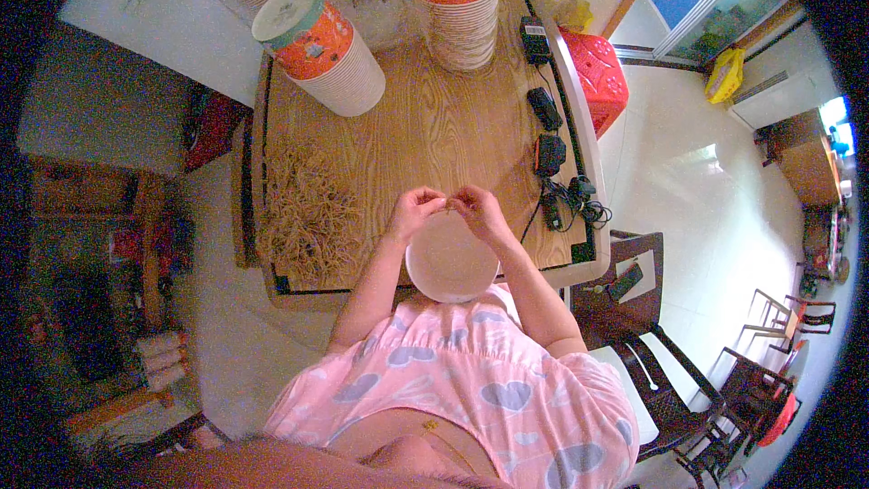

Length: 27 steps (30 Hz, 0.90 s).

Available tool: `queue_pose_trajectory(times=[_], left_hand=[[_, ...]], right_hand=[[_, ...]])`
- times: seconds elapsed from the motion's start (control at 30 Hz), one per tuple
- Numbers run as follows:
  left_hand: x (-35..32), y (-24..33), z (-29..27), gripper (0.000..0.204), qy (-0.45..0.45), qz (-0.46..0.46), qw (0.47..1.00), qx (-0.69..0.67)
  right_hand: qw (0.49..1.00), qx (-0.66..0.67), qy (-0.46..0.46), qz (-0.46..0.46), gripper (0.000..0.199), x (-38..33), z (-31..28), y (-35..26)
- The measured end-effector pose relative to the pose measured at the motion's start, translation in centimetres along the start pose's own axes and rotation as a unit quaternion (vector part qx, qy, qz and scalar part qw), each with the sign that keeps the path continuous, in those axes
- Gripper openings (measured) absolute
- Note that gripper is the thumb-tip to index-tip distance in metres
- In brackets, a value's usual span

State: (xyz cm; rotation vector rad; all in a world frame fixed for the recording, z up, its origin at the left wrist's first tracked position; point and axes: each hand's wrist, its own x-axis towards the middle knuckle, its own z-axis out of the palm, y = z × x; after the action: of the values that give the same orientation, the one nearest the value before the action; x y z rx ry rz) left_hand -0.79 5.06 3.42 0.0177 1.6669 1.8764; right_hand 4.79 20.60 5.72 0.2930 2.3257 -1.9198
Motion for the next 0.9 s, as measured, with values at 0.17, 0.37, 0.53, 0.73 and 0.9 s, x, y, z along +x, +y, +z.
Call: queue_pose_trajectory(times=[0.17, 0.37, 0.53, 0.73, 0.9], left_hand=[[-0.1, 0.4, 0.5, 0.007, 0.055, -0.002, 0.998, 0.012], [-0.1, 0.4, 0.1, 0.008, 0.016, -0.038, 0.999, -0.003], [-0.4, 0.6, 0.3, 0.012, 0.006, -0.008, 0.999, 0.049], [-1.4, 1.5, 1.1, 0.015, 0.01, 0.062, 0.982, 0.176], [-1.4, 1.0, 1.1, 0.014, 0.035, 0.071, 0.978, 0.195]], right_hand=[[1.0, -0.016, 0.011, -0.009, 0.011, -0.2, 0.0, -0.3], [1.0, -0.019, 0.014, -0.008, 0.01, -0.2, 0.0, -0.8], [0.999, -0.024, 0.016, -0.015, 0.008, 0.0, -0.1, 0.1], [1.0, -0.007, 0.015, 0.012, 0.006, 0.1, 0.0, 0.3], [1.0, 0.022, 0.009, 0.01, 0.007, 0.0, 0.0, 0.3]])
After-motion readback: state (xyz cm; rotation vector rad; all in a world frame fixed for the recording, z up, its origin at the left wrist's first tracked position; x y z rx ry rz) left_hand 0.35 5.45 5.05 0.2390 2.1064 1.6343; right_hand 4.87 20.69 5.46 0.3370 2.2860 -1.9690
